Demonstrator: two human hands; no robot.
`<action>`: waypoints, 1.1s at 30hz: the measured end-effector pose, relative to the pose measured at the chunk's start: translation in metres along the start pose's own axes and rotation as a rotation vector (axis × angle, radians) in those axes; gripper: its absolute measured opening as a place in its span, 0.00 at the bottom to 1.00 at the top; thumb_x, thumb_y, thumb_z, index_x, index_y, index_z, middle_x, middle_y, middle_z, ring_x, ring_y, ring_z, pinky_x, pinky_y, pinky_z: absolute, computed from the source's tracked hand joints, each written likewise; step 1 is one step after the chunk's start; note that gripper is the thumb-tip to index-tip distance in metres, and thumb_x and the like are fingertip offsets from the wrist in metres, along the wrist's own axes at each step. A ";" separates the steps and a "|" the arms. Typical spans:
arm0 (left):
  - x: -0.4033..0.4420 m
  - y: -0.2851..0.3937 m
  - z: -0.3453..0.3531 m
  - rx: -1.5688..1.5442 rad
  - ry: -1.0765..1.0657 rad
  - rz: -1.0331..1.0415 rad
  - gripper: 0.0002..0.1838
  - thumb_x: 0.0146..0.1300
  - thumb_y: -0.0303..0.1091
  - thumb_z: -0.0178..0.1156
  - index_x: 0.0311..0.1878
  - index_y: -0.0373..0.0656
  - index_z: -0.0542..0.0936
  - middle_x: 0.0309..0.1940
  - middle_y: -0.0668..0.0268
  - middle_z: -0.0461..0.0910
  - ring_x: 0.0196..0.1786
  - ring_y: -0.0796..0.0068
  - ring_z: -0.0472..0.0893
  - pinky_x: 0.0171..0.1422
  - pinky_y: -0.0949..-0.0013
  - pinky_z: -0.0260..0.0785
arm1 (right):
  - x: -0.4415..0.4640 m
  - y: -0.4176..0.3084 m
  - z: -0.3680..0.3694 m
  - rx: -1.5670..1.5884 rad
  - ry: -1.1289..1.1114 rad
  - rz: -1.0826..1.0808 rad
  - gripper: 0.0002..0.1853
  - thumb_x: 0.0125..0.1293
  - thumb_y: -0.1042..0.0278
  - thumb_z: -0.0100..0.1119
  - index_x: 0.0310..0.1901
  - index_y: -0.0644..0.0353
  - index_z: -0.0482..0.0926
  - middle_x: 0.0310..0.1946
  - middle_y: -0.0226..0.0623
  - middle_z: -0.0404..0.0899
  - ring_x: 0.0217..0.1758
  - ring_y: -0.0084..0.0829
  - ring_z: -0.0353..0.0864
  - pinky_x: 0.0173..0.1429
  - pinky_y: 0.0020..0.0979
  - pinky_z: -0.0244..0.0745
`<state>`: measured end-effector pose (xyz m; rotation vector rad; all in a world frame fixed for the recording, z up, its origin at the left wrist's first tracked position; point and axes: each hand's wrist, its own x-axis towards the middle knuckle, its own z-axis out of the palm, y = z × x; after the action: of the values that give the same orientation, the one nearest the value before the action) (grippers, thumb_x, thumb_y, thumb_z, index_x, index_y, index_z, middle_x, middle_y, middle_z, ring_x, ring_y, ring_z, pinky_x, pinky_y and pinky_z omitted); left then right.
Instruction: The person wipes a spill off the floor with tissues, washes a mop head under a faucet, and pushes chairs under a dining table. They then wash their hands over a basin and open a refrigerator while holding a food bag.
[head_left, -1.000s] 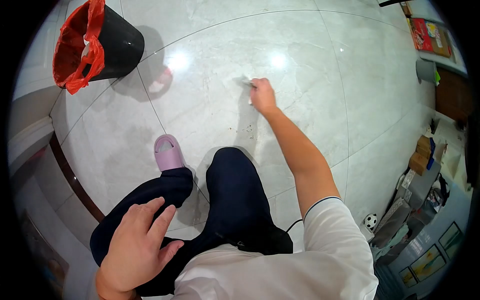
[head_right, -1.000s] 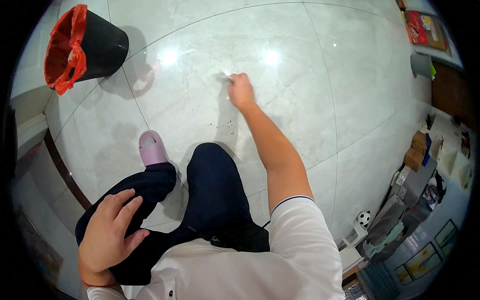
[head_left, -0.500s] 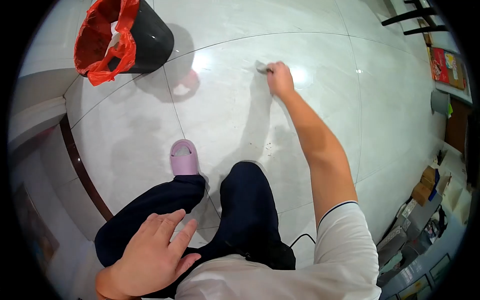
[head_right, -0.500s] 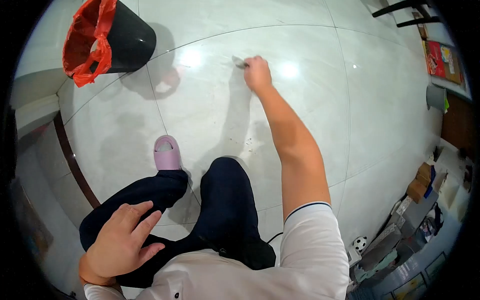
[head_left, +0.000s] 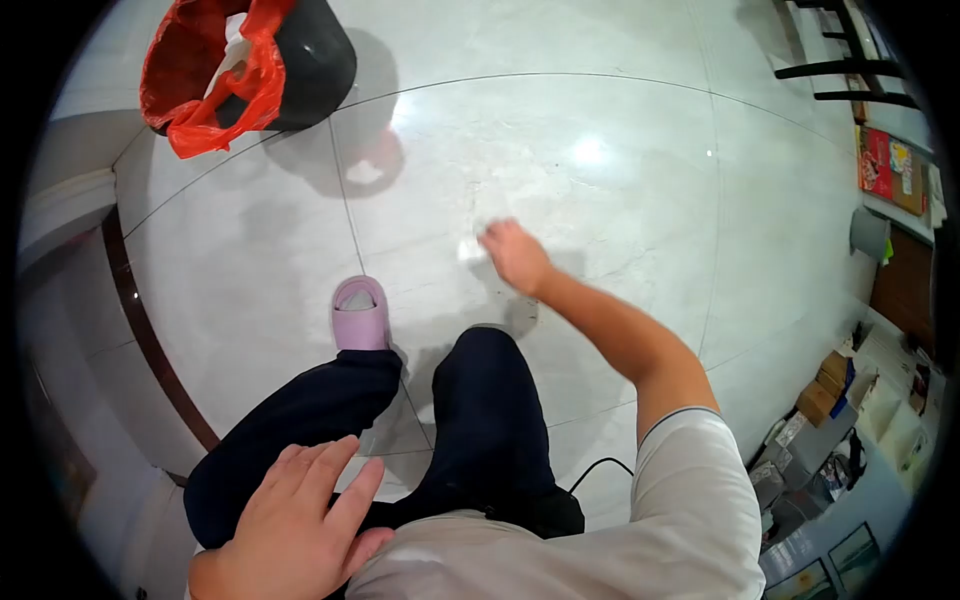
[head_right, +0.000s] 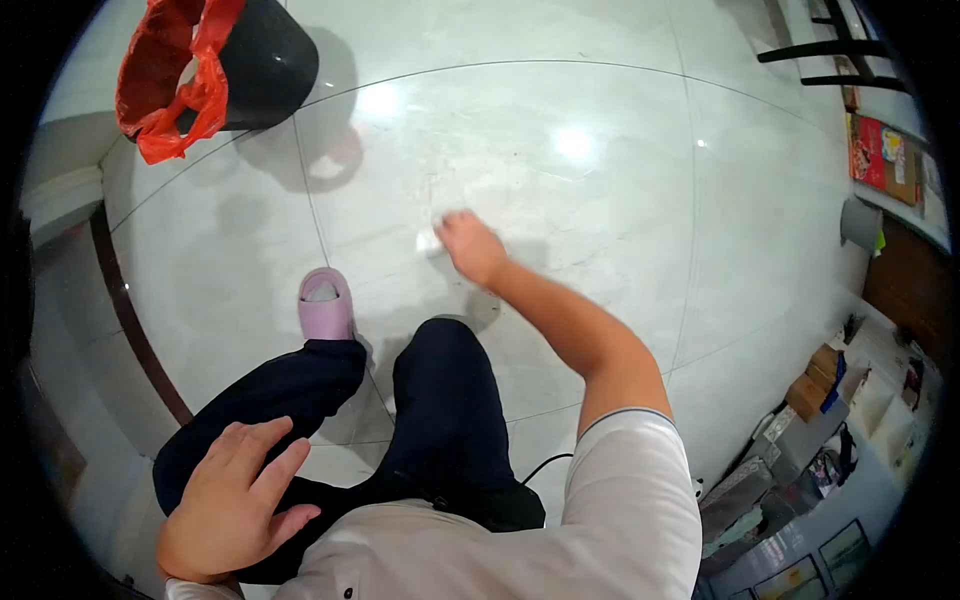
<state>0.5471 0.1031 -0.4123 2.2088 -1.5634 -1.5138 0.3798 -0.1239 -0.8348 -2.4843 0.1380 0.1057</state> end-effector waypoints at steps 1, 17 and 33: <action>-0.001 0.001 -0.001 -0.032 -0.005 0.012 0.34 0.49 0.39 0.75 0.58 0.38 0.74 0.58 0.46 0.72 0.56 0.45 0.74 0.62 0.52 0.68 | -0.030 -0.004 -0.001 0.051 -0.013 0.002 0.15 0.56 0.75 0.53 0.46 0.61 0.79 0.43 0.46 0.75 0.48 0.48 0.73 0.54 0.43 0.72; 0.011 -0.003 0.015 0.029 0.119 -0.116 0.32 0.47 0.33 0.73 0.58 0.37 0.75 0.58 0.50 0.74 0.58 0.47 0.75 0.61 0.56 0.69 | -0.009 0.096 -0.054 -0.036 0.284 0.356 0.14 0.56 0.80 0.53 0.42 0.59 0.83 0.43 0.46 0.78 0.46 0.51 0.74 0.53 0.47 0.73; 0.138 -0.254 -0.092 -1.399 0.829 -0.310 0.18 0.73 0.44 0.55 0.52 0.37 0.72 0.38 0.61 0.80 0.37 0.75 0.81 0.39 0.76 0.75 | -0.127 0.149 -0.088 -0.027 0.704 0.846 0.09 0.58 0.74 0.56 0.39 0.60 0.84 0.40 0.48 0.79 0.46 0.50 0.78 0.52 0.44 0.74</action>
<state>0.7921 0.0836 -0.5900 1.6829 0.1598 -0.8991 0.2385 -0.2863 -0.8404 -2.2100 1.4633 -0.4206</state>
